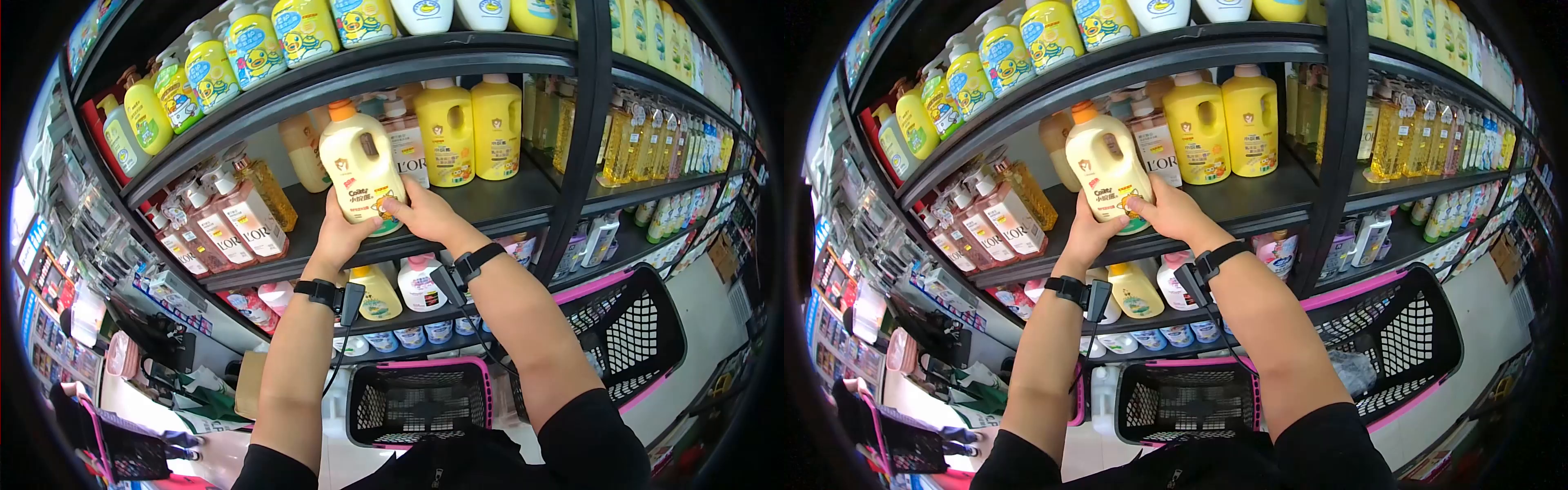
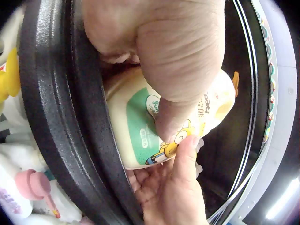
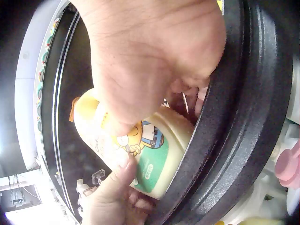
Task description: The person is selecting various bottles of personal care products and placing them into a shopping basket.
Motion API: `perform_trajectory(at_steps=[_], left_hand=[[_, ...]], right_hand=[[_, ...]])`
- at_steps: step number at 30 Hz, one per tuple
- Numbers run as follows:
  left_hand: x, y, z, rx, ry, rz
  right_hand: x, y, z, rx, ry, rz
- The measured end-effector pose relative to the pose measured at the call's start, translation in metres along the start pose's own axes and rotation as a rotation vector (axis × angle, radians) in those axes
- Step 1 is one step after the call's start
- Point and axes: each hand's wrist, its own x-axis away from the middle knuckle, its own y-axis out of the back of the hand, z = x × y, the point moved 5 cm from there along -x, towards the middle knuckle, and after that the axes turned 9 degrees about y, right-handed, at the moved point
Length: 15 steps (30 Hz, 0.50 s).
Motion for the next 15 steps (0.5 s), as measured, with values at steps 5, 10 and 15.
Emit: perform_trajectory(at_steps=[5, 10, 15], left_hand=[[-0.003, 0.000, 0.000, 0.089, -0.023, 0.035], [-0.003, -0.003, 0.001, 0.141, -0.096, 0.009], [0.001, 0.006, -0.005, -0.013, -0.139, -0.148]], right_hand=[[0.000, -0.001, 0.002, -0.024, -0.020, 0.002], [0.001, -0.003, -0.001, 0.069, 0.051, -0.071], [0.067, 0.017, 0.042, 0.212, 0.242, -0.216]])
